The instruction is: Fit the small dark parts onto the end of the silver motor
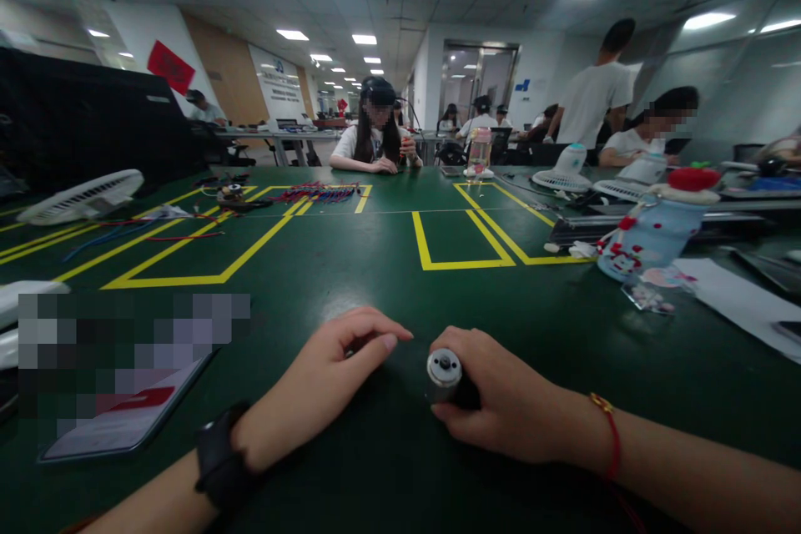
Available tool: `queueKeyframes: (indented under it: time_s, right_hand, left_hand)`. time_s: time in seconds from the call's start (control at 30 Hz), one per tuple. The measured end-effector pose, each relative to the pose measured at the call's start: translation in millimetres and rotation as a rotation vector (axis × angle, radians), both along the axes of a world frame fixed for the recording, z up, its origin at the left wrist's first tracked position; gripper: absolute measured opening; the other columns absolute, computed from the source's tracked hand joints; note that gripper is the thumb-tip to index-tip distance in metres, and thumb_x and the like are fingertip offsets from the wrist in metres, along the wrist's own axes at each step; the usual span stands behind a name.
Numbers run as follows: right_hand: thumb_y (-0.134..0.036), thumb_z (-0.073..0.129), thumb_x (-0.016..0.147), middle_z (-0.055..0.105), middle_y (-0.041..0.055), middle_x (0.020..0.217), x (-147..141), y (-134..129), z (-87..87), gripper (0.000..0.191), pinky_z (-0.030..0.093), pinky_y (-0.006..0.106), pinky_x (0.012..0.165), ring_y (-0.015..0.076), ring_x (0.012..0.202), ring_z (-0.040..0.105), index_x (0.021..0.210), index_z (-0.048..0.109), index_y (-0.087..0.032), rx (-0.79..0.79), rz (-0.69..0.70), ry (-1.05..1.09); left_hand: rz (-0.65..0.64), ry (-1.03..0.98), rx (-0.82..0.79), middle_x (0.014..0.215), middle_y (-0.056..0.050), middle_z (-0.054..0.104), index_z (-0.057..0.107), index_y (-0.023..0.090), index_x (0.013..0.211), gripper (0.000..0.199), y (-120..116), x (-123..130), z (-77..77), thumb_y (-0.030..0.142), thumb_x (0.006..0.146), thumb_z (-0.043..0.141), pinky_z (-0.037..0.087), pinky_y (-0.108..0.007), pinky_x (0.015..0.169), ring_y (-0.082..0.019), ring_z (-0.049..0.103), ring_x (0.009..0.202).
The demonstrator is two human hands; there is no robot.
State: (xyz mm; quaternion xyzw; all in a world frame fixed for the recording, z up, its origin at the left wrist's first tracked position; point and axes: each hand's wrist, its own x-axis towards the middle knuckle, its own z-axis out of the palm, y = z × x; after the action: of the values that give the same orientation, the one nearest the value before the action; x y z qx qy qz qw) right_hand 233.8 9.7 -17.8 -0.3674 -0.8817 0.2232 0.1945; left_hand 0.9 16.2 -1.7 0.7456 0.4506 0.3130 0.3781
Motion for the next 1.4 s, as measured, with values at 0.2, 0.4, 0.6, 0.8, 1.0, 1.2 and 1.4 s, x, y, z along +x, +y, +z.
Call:
queueKeyframes:
  time_s: [0.2, 0.4, 0.6, 0.8, 1.0, 1.2, 1.4]
  right_hand:
    - [-0.020, 0.067, 0.074, 0.057, 0.0024, 0.097, 1, -1, 1.1, 0.029, 0.038, 0.034, 0.074, 0.0186, 0.082, 0.049, 0.100, 0.053, -0.020, -0.032, -0.007, -0.005]
    - [-0.019, 0.066, 0.075, 0.057, 0.0024, 0.095, 1, -2, 0.2, 0.026, 0.038, 0.034, 0.075, 0.0184, 0.081, 0.049, 0.098, 0.053, -0.020, -0.033, 0.000, -0.004]
    - [-0.019, 0.067, 0.074, 0.058, 0.0031, 0.097, 2, -1, 0.9, 0.028, 0.039, 0.033, 0.075, 0.0185, 0.082, 0.050, 0.099, 0.053, -0.020, -0.030, 0.002, 0.010]
    - [-0.018, 0.067, 0.074, 0.058, 0.0033, 0.096, 1, -1, 1.8, 0.027, 0.039, 0.033, 0.074, 0.0185, 0.081, 0.050, 0.097, 0.053, -0.020, -0.023, 0.000, 0.006]
    - [-0.018, 0.066, 0.074, 0.058, 0.0030, 0.095, 0, -1, -0.4, 0.026, 0.038, 0.033, 0.073, 0.0181, 0.080, 0.050, 0.097, 0.053, -0.019, -0.007, -0.003, 0.009]
    - [-0.021, 0.066, 0.076, 0.058, 0.0035, 0.094, -4, -1, -0.6, 0.026, 0.037, 0.032, 0.072, 0.0188, 0.080, 0.050, 0.099, 0.054, -0.019, 0.018, -0.005, -0.023]
    - [-0.022, 0.063, 0.077, 0.058, 0.0043, 0.094, -6, -1, -2.7, 0.024, 0.037, 0.033, 0.073, 0.0193, 0.081, 0.049, 0.099, 0.054, -0.019, 0.043, 0.003, -0.030]
  left_hand:
    - [0.158, -0.106, -0.204, 0.080, 0.001, 0.060, 0.070, 0.021, 0.104, 0.027, 16, -14, -14.0, 0.039, 0.091, 0.054, 0.040, -0.026, 0.066, -0.015, 0.054, 0.072]
    - [0.127, -0.129, -0.201, 0.082, 0.000, 0.062, 0.070, 0.021, 0.104, 0.027, 16, -14, -19.5, 0.040, 0.091, 0.055, 0.040, -0.026, 0.067, -0.015, 0.054, 0.073]
    - [0.136, -0.124, -0.193, 0.084, -0.001, 0.063, 0.070, 0.020, 0.105, 0.029, 16, -13, -17.9, 0.041, 0.090, 0.055, 0.041, -0.026, 0.067, -0.016, 0.056, 0.073]
    - [0.139, -0.097, -0.164, 0.083, -0.001, 0.065, 0.071, 0.020, 0.104, 0.028, 13, -11, -12.4, 0.039, 0.091, 0.055, 0.044, -0.027, 0.068, -0.017, 0.057, 0.074]
    - [0.002, -0.002, -0.033, 0.100, -0.003, 0.069, 0.071, 0.023, 0.103, 0.021, 2, 3, 0.3, 0.031, 0.093, 0.055, 0.046, -0.030, 0.080, -0.019, 0.062, 0.090]
    - [-0.124, 0.006, 0.093, 0.098, -0.003, 0.067, 0.074, 0.025, 0.101, 0.018, -10, 20, 8.9, 0.027, 0.093, 0.058, 0.047, -0.030, 0.083, -0.018, 0.062, 0.091]
    - [-0.132, -0.012, 0.078, 0.093, -0.002, 0.065, 0.075, 0.025, 0.097, 0.015, -11, 23, 9.2, 0.028, 0.091, 0.062, 0.047, -0.028, 0.077, -0.018, 0.061, 0.087]
